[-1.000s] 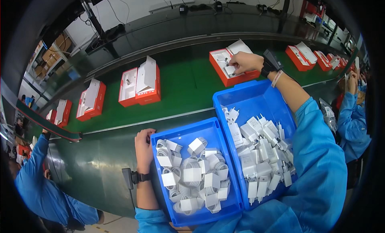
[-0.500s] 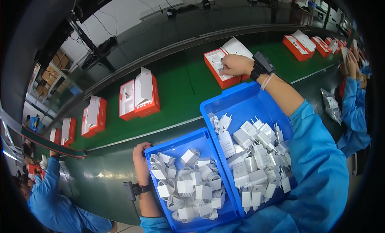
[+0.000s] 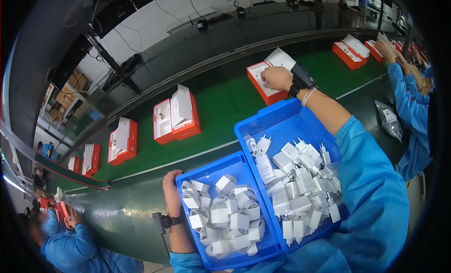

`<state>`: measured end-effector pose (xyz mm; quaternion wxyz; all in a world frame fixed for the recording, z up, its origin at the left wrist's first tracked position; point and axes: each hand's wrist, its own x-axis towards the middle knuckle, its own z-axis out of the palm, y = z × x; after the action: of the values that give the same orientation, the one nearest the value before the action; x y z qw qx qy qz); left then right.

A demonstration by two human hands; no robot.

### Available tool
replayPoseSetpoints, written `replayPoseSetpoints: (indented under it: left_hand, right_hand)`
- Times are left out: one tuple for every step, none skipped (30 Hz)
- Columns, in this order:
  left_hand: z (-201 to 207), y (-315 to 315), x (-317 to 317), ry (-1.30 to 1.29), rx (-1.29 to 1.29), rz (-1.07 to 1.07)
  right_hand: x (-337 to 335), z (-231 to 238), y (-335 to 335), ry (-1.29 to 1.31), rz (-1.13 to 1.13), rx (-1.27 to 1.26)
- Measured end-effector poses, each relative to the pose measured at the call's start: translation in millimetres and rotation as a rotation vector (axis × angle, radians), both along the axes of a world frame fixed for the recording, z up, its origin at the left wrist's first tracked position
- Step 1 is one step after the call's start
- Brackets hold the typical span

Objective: Packing phone power adapters into product retail boxes on a moving conveyor belt assembly line.

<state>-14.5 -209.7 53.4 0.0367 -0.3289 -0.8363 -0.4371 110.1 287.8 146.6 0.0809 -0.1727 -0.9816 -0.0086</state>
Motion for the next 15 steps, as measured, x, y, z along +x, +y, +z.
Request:
replayPoseSetpoints:
  left_hand:
    - [0, 1, -1, 0.0, 0.001, -0.003]
    - [1, 3, -1, 0.022, 0.008, -0.022]
    - [1, 6, -2, 0.039, 0.016, -0.048]
    - [1, 7, -2, 0.018, 0.025, -0.042]
    - [2, 5, -4, -0.004, 0.034, -0.039]
    - [-1, 1, -5, 0.081, 0.023, -0.048]
    - [-7, -4, -8, 0.056, 0.042, -0.009]
    - [-6, -3, -7, 0.046, 0.017, -0.009]
    - [0, 0, -6, 0.043, -0.013, -0.012]
    - [0, -1, -7, 0.011, -0.01, -0.004]
    - [2, 0, -6, 0.0, -0.008, -0.013]
    - [0, 0, -7, -0.015, 0.004, -0.013]
    - [-3, 0, -8, -0.03, 0.015, -0.014]
    - [-3, -1, -9, -0.034, 0.007, -0.018]
    - [-2, 2, -8, -0.031, 0.005, -0.018]
  right_hand:
    - [1, 4, -3, 0.074, 0.016, 0.042]
    - [3, 9, -5, 0.072, 0.012, 0.043]
    - [7, 19, -11, 0.199, 0.122, 0.036]
    - [10, 24, -16, 0.32, 0.232, 0.024]
    - [5, 27, -24, 0.495, 0.406, -0.034]
    - [3, 35, -41, 0.573, 0.434, -0.179]
    - [10, 54, -65, 0.481, 0.487, -0.393]
    - [26, 70, -91, 0.323, 0.493, -0.609]
    - [36, 75, -103, 0.118, 0.593, -0.613]
    - [42, 80, -119, -0.109, 0.679, -0.6]
    - [48, 83, -138, -0.319, 0.691, -0.519]
    - [52, 74, -148, -0.413, 0.729, -0.465]
    - [59, 72, -160, -0.48, 0.717, -0.463]
    - [57, 65, -163, -0.529, 0.709, -0.447]
    - [56, 61, -163, -0.579, 0.702, -0.425]
